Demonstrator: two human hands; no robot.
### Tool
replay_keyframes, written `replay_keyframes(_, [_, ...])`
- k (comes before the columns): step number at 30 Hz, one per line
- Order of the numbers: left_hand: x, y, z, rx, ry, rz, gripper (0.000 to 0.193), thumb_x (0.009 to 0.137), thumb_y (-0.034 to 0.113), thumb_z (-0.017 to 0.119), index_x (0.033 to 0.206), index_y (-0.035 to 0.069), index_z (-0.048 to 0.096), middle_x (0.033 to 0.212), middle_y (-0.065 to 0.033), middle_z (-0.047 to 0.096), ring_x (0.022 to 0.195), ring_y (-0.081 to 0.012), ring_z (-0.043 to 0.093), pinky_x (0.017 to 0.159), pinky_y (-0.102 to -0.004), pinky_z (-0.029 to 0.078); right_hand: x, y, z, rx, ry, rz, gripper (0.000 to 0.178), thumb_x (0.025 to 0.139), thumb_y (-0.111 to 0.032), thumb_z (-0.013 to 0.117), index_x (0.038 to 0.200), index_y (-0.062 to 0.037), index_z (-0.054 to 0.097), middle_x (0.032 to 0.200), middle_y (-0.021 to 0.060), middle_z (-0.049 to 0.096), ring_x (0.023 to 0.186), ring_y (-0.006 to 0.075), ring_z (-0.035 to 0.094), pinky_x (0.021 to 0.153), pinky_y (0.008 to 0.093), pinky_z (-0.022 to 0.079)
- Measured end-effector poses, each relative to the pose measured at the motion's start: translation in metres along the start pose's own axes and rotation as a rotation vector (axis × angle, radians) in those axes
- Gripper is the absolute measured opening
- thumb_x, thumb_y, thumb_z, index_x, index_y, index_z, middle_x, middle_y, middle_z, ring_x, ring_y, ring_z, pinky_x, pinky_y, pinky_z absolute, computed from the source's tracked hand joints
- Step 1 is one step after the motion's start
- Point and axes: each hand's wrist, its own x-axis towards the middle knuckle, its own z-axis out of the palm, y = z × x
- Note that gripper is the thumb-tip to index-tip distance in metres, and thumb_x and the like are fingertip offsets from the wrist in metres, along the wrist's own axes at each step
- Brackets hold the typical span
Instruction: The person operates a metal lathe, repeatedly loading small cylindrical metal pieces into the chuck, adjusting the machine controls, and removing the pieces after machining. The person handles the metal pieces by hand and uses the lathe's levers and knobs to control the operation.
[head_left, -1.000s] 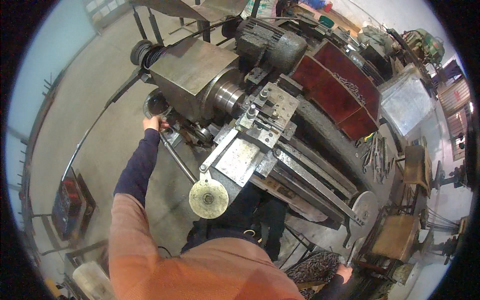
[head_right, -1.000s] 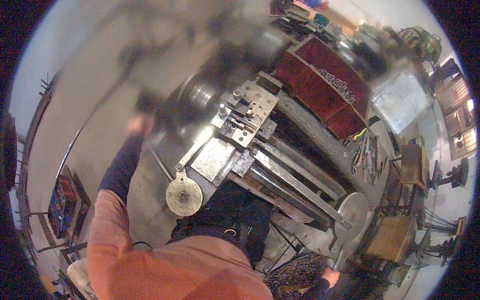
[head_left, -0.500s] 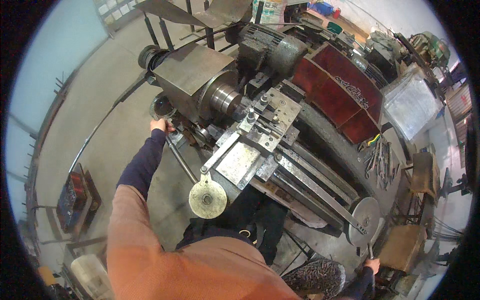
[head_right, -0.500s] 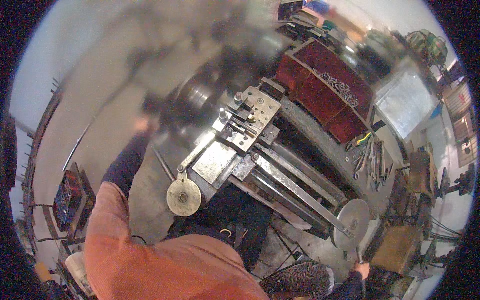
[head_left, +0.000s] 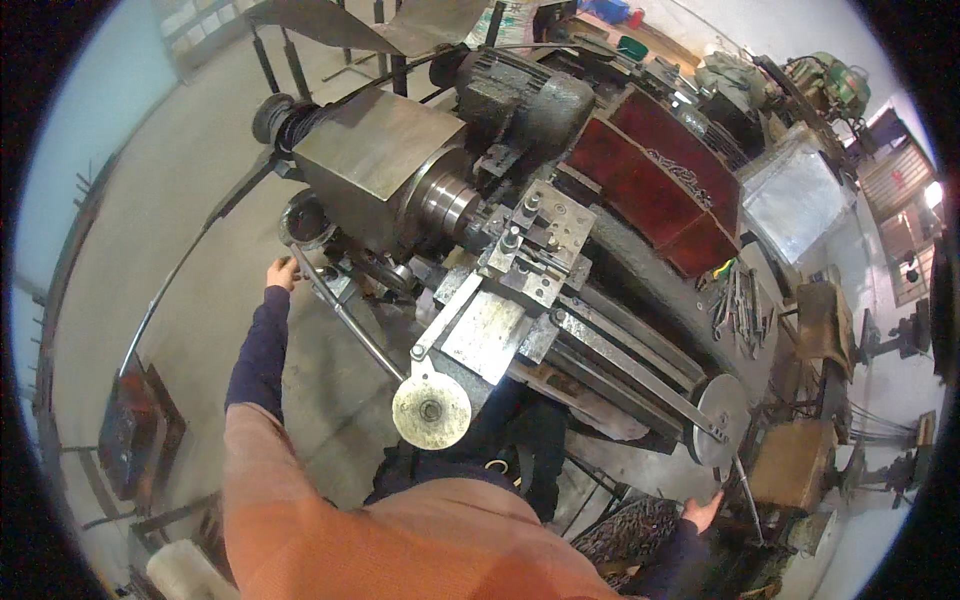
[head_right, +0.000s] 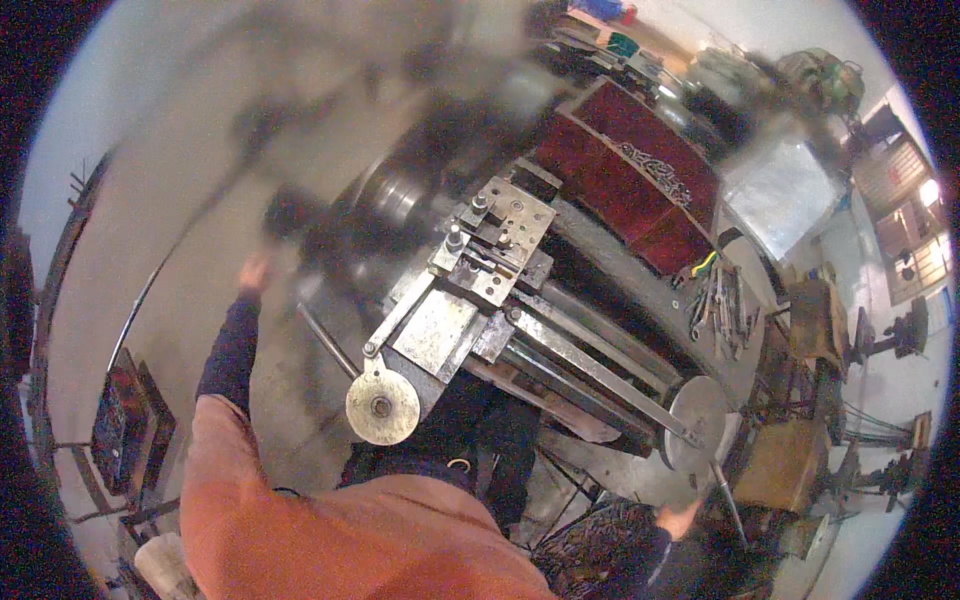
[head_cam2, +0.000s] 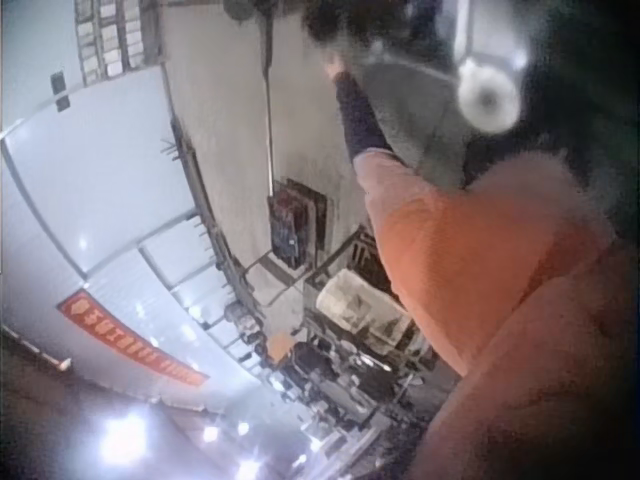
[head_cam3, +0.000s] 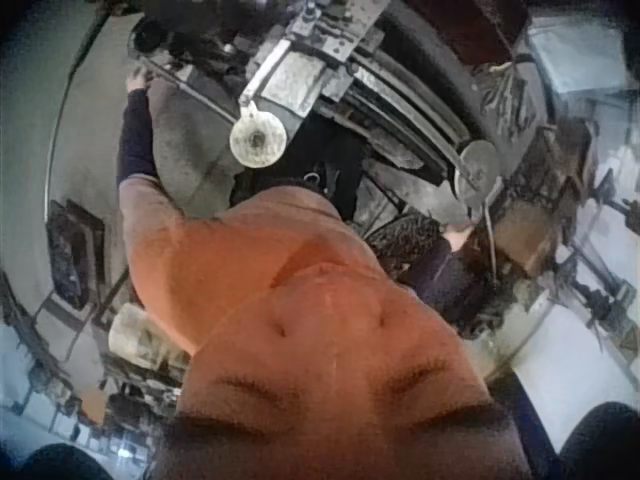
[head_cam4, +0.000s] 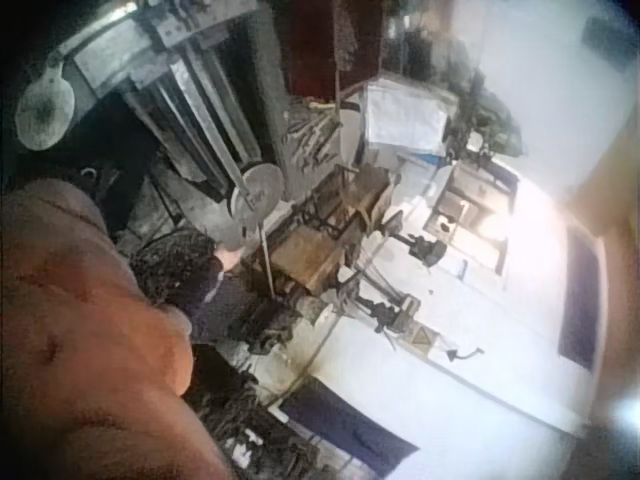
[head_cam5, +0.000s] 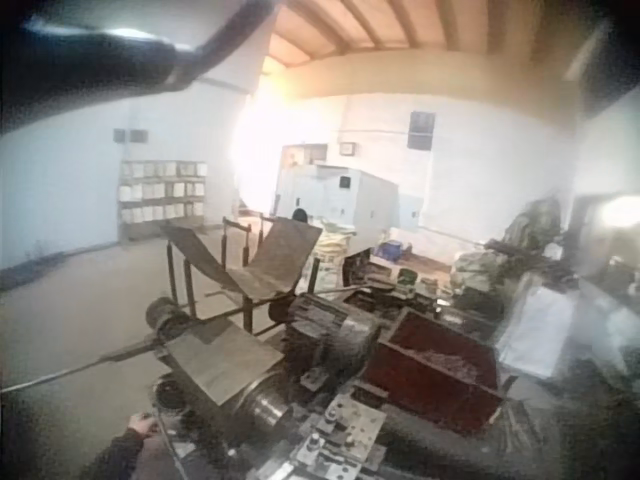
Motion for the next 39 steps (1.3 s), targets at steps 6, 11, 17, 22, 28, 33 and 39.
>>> replay_keyframes(6, [-0.015, 0.044, 0.035, 0.861, -0.329, 0.149, 0.032, 0.070, 0.031, 0.064, 0.089, 0.006, 0.059, 0.087, -0.0171, 0.063, 0.083, -0.0337, 0.061, 0.071, -0.0406, 0.049, -0.034, -0.025, -0.004, 0.053, -0.004, -0.120, 0.057, 0.059, -0.011, 0.065, 0.114, -0.0017, 0.055, 0.105, 0.0190, 0.060, 0.096, 0.0315, 0.058, 0.084, 0.0370, 0.045])
replay_keyframes(11, [-0.025, -0.014, 0.114, 0.603, -0.052, -0.194, 0.038, 0.073, 0.033, 0.064, 0.099, 0.007, 0.058, 0.097, -0.0175, 0.062, 0.090, -0.0345, 0.060, 0.077, -0.0406, 0.048, -0.031, -0.069, -0.023, 0.135, -0.091, -0.182, 0.037, 0.060, -0.012, 0.060, 0.095, -0.0006, 0.065, 0.086, 0.0159, 0.066, 0.080, 0.0265, 0.064, 0.074, 0.0326, 0.049])
replay_keyframes(17, [-0.004, -0.046, 0.111, 0.666, -0.292, -0.014, 0.043, 0.073, 0.030, 0.065, 0.109, 0.009, 0.056, 0.105, -0.0145, 0.061, 0.095, -0.0319, 0.059, 0.083, -0.0414, 0.045, -0.014, -0.108, -0.046, 0.155, -0.075, -0.331, 0.037, 0.058, -0.008, 0.060, 0.093, 0.0012, 0.065, 0.081, 0.0150, 0.065, 0.076, 0.0229, 0.063, 0.074, 0.0310, 0.047])
replay_keyframes(22, [-0.016, 0.039, 0.043, 0.829, -0.543, -0.155, 0.042, 0.073, 0.033, 0.064, 0.108, 0.011, 0.057, 0.104, -0.0121, 0.062, 0.095, -0.0297, 0.059, 0.081, -0.0404, 0.046, 0.011, -0.207, -0.080, 0.235, -0.066, -0.536, 0.036, 0.059, -0.005, 0.057, 0.094, 0.0002, 0.065, 0.092, 0.0152, 0.066, 0.088, 0.0235, 0.063, 0.081, 0.0317, 0.046])
replay_keyframes(28, [-0.025, 0.041, 0.029, 0.685, -0.484, -0.003, 0.045, 0.074, 0.033, 0.064, 0.112, 0.010, 0.054, 0.099, -0.0128, 0.063, 0.094, -0.0294, 0.059, 0.080, -0.0402, 0.047, -0.023, -0.396, -0.109, 0.543, -0.265, -1.021, 0.040, 0.058, -0.006, 0.057, 0.097, -0.0009, 0.063, 0.091, 0.0147, 0.064, 0.083, 0.0236, 0.062, 0.078, 0.0315, 0.047])
replay_keyframes(33, [-0.021, 0.099, -0.079, 0.506, -0.119, 0.333, 0.040, 0.078, 0.031, 0.060, 0.113, 0.012, 0.055, 0.086, -0.0116, 0.065, 0.081, -0.0299, 0.062, 0.070, -0.0386, 0.048, -0.081, -0.545, -0.101, 0.724, -0.434, -1.537, 0.040, 0.056, -0.014, 0.061, 0.095, -0.0036, 0.064, 0.083, 0.0142, 0.063, 0.079, 0.0291, 0.059, 0.073, 0.0339, 0.047])
replay_keyframes(39, [-0.008, 0.053, -0.270, 0.858, 0.288, 0.185, 0.035, 0.085, 0.038, 0.049, 0.106, 0.011, 0.059, 0.084, -0.0121, 0.064, 0.079, -0.0314, 0.061, 0.069, -0.0404, 0.048, -0.147, -0.660, -0.059, 0.112, -0.708, -1.457, 0.024, 0.054, -0.019, 0.060, 0.073, -0.0081, 0.070, 0.073, 0.0151, 0.064, 0.073, 0.0296, 0.063, 0.072, 0.0328, 0.049])
